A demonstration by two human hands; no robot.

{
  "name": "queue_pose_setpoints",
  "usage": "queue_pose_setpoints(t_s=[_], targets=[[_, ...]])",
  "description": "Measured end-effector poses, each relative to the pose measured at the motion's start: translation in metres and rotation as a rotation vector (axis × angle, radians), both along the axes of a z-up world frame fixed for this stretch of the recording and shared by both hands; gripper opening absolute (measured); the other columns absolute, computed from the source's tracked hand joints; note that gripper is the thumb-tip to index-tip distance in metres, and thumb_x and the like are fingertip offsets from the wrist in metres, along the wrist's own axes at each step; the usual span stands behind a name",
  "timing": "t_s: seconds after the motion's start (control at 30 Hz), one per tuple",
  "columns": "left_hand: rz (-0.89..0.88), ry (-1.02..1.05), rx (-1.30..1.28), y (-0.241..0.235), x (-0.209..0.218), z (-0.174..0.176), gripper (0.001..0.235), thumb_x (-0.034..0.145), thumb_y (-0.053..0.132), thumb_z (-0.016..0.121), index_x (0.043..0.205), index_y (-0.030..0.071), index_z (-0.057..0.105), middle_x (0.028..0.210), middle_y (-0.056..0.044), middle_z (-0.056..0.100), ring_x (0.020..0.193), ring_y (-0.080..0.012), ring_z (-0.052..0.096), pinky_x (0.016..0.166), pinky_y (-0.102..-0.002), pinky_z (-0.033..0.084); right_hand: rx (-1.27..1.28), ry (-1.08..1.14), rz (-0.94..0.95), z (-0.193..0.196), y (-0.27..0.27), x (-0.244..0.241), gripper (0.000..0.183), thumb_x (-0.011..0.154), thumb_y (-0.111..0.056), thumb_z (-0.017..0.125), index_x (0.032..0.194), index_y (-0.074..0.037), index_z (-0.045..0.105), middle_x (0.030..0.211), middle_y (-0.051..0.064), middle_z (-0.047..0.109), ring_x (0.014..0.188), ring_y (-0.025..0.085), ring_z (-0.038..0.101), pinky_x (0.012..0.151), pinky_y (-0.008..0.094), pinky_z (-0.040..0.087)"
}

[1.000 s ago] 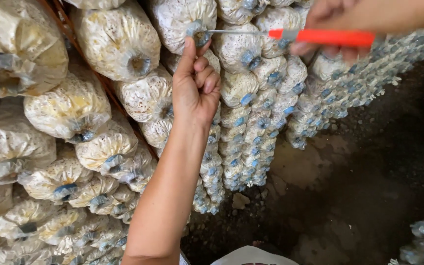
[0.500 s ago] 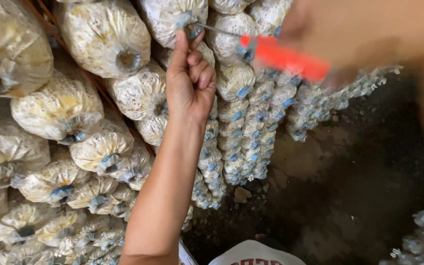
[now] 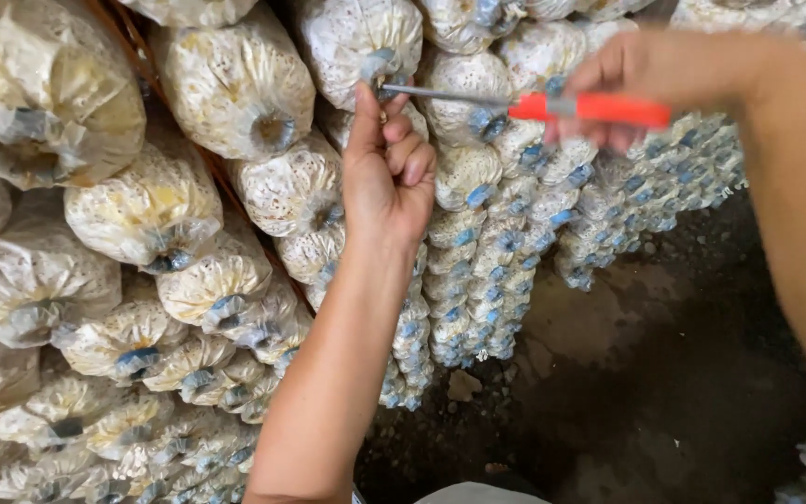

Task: Harvesting oyster mushrooms from vertically stacked substrate bags using scissors and collecting them in a plastic basket.

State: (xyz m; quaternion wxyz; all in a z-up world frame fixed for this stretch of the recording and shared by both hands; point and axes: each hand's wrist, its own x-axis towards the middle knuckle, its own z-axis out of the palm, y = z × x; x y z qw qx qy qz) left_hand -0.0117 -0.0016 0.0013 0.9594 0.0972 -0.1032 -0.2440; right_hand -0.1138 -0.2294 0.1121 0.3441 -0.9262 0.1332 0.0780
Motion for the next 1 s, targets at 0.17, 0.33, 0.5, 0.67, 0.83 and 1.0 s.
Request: queue_pose_setpoints(t_s=[0.17, 0.33, 0.5, 0.67, 0.83, 1.0], targets=[[0.020, 0.002, -0.071, -0.018, -0.008, 0.002, 0.065, 0.096, 0.040, 0.062, 0.138, -0.007, 0.046, 0.062, 0.004, 0.050, 0.044, -0.0034, 0.029, 0.038, -0.020, 0.023, -0.138, -0.019, -0.157, -0.027, 0.057, -0.058, 0.017, 0.096, -0.019, 0.076, 0.103, -0.005, 0.083, 0.071, 0.016, 0.076, 0.057, 0.026, 0.064, 0.055, 0.034, 0.053], [0.092, -0.033, -0.150, -0.038, -0.003, -0.007, 0.060, 0.101, 0.044, 0.056, 0.133, -0.007, 0.051, 0.064, 0.003, 0.048, 0.045, -0.0034, 0.027, 0.039, -0.022, 0.020, -0.176, -0.402, 0.074, -0.065, 0.078, -0.088, 0.027, 0.095, -0.025, 0.071, 0.081, -0.005, 0.081, 0.045, 0.004, 0.071, 0.027, 0.008, 0.053, 0.023, 0.019, 0.037], [0.082, -0.001, -0.053, -0.026, -0.009, 0.002, 0.062, 0.098, 0.042, 0.058, 0.136, -0.007, 0.051, 0.062, 0.005, 0.047, 0.044, -0.0039, 0.028, 0.039, -0.021, 0.022, -0.130, -0.478, 0.058, -0.077, 0.098, -0.078, 0.026, 0.099, -0.021, 0.068, 0.084, -0.005, 0.081, 0.045, 0.004, 0.067, 0.027, 0.009, 0.049, 0.026, 0.021, 0.030], [0.062, -0.032, -0.049, -0.024, 0.005, -0.005, 0.045, 0.096, 0.040, 0.064, 0.113, 0.000, 0.056, 0.062, 0.004, 0.046, 0.044, -0.0036, 0.026, 0.038, -0.021, 0.021, -0.073, -0.518, -0.094, -0.084, 0.119, -0.069, 0.020, 0.098, -0.020, 0.069, 0.087, -0.009, 0.081, 0.051, 0.002, 0.068, 0.035, 0.007, 0.047, 0.033, 0.024, 0.031], [0.032, -0.085, -0.068, -0.022, 0.011, -0.011, 0.034, 0.097, 0.039, 0.064, 0.096, 0.005, 0.058, 0.061, 0.005, 0.046, 0.044, -0.0031, 0.026, 0.037, -0.021, 0.019, -0.090, -0.711, -0.041, -0.095, 0.127, -0.050, 0.021, 0.097, -0.022, 0.074, 0.084, -0.006, 0.077, 0.046, -0.001, 0.058, 0.036, 0.006, 0.041, 0.035, 0.024, 0.027], [0.017, -0.025, -0.064, -0.018, 0.006, -0.007, 0.039, 0.096, 0.037, 0.066, 0.105, 0.001, 0.056, 0.062, 0.003, 0.048, 0.044, -0.0051, 0.028, 0.038, -0.022, 0.023, -0.147, -0.342, -0.143, -0.052, 0.085, -0.048, 0.015, 0.103, -0.023, 0.072, 0.099, -0.013, 0.081, 0.059, 0.004, 0.068, 0.038, 0.011, 0.049, 0.034, 0.020, 0.037]])
